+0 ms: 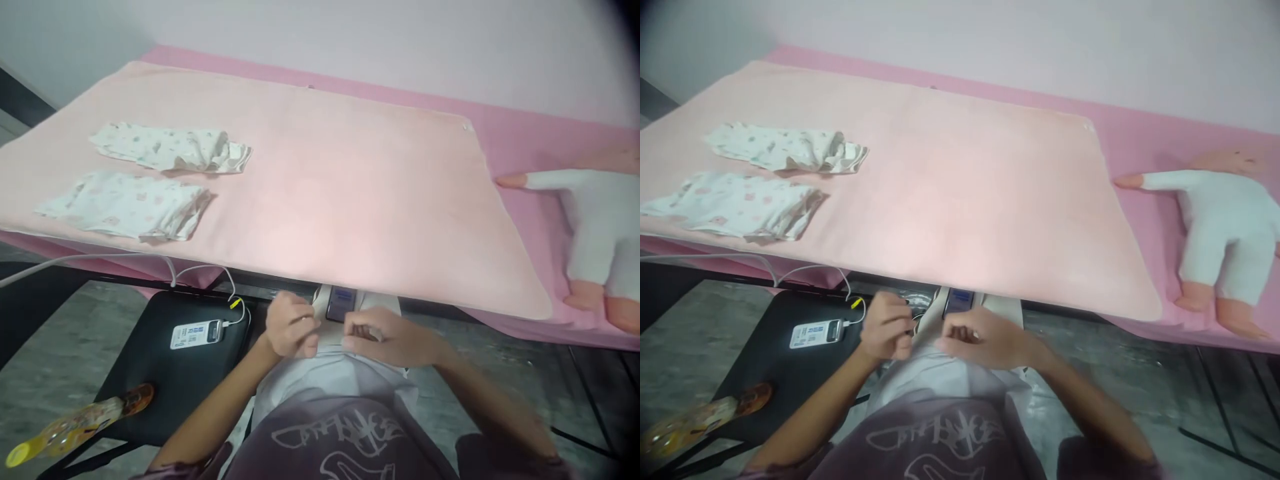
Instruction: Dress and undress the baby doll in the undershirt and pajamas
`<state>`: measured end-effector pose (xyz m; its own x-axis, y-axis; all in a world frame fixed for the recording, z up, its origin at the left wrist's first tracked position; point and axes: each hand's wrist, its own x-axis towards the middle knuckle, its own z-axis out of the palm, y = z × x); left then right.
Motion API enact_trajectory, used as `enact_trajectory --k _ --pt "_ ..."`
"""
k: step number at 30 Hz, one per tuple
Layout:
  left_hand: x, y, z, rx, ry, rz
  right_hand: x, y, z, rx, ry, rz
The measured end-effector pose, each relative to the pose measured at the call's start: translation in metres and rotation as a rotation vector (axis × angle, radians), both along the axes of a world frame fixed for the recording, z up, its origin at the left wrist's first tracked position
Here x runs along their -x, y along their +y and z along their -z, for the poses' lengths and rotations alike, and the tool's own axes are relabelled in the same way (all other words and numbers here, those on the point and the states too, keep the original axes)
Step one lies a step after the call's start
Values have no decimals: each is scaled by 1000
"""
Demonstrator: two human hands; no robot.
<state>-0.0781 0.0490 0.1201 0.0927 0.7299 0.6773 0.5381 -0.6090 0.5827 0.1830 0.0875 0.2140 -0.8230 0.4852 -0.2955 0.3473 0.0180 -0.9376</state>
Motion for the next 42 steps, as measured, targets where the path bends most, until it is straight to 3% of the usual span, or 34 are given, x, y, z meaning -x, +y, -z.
enact_trajectory --k 1,2,5,8,11,18,30,34,42 --pt "-10 -13 25 7 13 73 -15 -14 25 19 -52 121" --pt "-17 -23 48 116 -9 51 -27 -25 53 24 -74 233" --pt "-29 -33 97 524 -184 -138 -38 -48 134 -77 -109 644" --pt "-37 -23 122 673 -241 -202 -27 -52 190 -92 -53 873" --pt "-47 -7 137 720 -230 -159 -11 -46 215 -78 10 956" --pt "-65 7 155 719 -181 -148 7 -36 233 -70 35 1012" --pt "-59 4 151 716 -310 -131 6 -37 237 12 107 1039" --pt "-53 -10 149 723 -402 -99 11 -48 231 26 116 1007" --pt "-36 -62 147 791 -505 -81 3 -80 231 132 144 860"
